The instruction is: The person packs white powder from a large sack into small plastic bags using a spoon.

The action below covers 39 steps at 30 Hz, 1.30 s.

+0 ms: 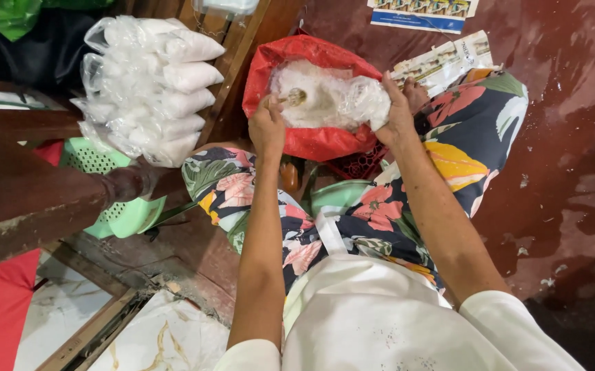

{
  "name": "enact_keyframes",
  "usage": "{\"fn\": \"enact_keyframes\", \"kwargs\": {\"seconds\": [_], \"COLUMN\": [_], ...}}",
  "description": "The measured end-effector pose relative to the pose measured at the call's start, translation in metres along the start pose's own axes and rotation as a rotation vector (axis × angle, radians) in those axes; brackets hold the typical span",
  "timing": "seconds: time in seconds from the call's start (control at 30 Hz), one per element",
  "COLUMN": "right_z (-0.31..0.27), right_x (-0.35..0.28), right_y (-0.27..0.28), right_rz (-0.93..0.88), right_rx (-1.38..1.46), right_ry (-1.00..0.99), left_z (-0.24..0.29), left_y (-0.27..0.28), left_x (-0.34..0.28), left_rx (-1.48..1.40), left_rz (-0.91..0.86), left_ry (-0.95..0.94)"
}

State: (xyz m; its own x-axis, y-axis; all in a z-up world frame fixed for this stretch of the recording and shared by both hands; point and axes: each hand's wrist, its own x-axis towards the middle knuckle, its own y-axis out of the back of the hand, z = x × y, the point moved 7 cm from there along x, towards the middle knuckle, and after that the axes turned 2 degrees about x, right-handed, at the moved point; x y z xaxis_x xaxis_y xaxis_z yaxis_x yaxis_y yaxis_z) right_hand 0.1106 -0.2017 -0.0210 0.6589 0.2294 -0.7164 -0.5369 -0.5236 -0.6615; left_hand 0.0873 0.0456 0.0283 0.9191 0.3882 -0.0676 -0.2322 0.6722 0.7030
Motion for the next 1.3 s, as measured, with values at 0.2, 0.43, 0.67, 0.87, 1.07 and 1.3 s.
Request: {"fn": "enact_keyframes", "kwargs": {"seconds": [0.2, 0.43, 0.67, 0.87, 1.07, 1.3], "right_z": [-0.004, 0.0, -0.003, -0.003, -0.004, -0.002], "right_x": [0.008, 0.027, 0.028, 0.013, 0.009, 0.003], "right_y": [0.013, 0.025, 0.025, 0.019, 0.018, 0.009], "right_rz": [0.047, 0.002, 0.022, 0.094, 0.114, 0.063], "right_rx": [-0.008, -0.093, -0.12, -0.14, -0.174, -0.177], "right_ry": [0.043, 0.047, 0.063, 0.07, 0.078, 0.063], "left_z": [-0.029, 0.006, -0.02, -0.011, 0.021, 0.088], "left_y": [-0.036, -0.059, -0.066, -0.008, 0.035, 0.043], "left_x": [0.0, -0.027, -0.038, -0.047, -0.044, -0.061], "left_rx": [0.206, 0.318, 0.129, -0.312, -0.586, -0.489], "left_rz": [0.022, 0.057, 0.065, 0.186, 0.263, 0.227], "left_ry": [-0.04, -0.096, -0.054, 0.244, 0.088, -0.061]}}
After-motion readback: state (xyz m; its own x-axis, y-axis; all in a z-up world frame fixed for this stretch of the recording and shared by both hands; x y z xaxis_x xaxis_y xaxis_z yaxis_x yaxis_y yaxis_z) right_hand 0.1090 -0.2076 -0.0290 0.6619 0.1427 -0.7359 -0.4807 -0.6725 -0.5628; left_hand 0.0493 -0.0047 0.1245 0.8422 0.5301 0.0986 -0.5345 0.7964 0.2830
